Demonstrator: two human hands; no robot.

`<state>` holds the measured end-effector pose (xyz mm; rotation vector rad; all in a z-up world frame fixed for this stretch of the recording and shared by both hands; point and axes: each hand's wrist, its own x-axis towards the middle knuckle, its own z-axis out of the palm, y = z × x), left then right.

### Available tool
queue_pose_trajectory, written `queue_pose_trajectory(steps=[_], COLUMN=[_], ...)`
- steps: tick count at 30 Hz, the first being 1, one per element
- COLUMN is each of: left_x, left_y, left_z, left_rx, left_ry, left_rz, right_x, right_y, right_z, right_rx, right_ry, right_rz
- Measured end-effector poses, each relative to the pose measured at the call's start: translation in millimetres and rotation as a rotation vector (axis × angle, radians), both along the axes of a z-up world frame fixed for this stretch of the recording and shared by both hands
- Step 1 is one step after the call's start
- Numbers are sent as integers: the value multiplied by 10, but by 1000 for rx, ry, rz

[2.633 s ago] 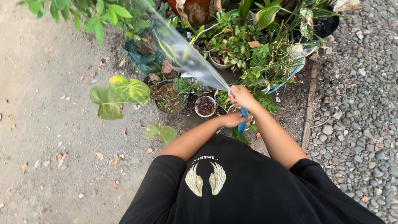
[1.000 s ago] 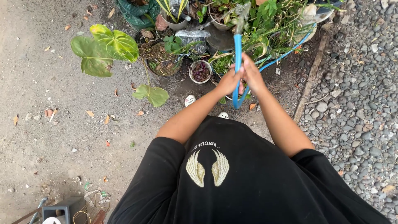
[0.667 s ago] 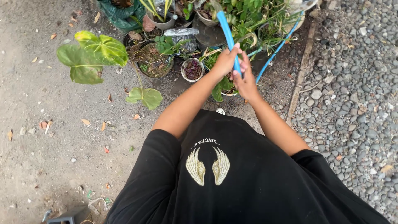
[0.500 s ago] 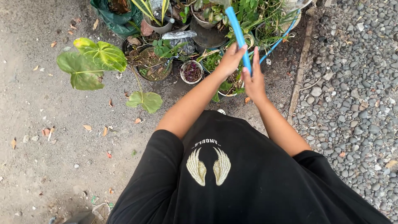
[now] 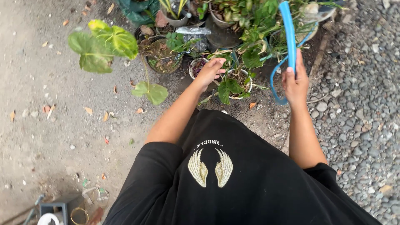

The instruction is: Watering a variety of plants in pots and the ground using a blue garden hose.

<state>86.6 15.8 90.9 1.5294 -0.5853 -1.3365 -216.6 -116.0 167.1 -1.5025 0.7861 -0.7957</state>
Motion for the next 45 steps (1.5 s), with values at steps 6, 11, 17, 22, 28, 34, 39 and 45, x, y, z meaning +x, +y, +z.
queue_pose_trajectory(steps=[6,11,17,22,28,34,39,45], left_x=[130,152,170,22,-373,-836,-1125,-1189], left_y=[549,1021,1552,2033,2797,3627,4008,4096], left_z=[-65,-162,-197,-185,-149,-206,-231,-265], left_rx=[28,66,93,28,30,5,29,82], left_ry=[56,94,128,139,139,174,175,61], left_rz=[117,205,316,409,487,621,651,570], right_x=[80,199,423,580,786,666,467,190], right_y=[-97,-35,284,921,1383,1542,1649,1585], right_z=[-25,98,28,37,135,87,10,-122], right_rx=[-102,-35,-41,32,-40,-93,-156,-151], right_ry=[42,20,74,132,100,138,117,89], right_rz=[51,74,188,369,451,466,521,461])
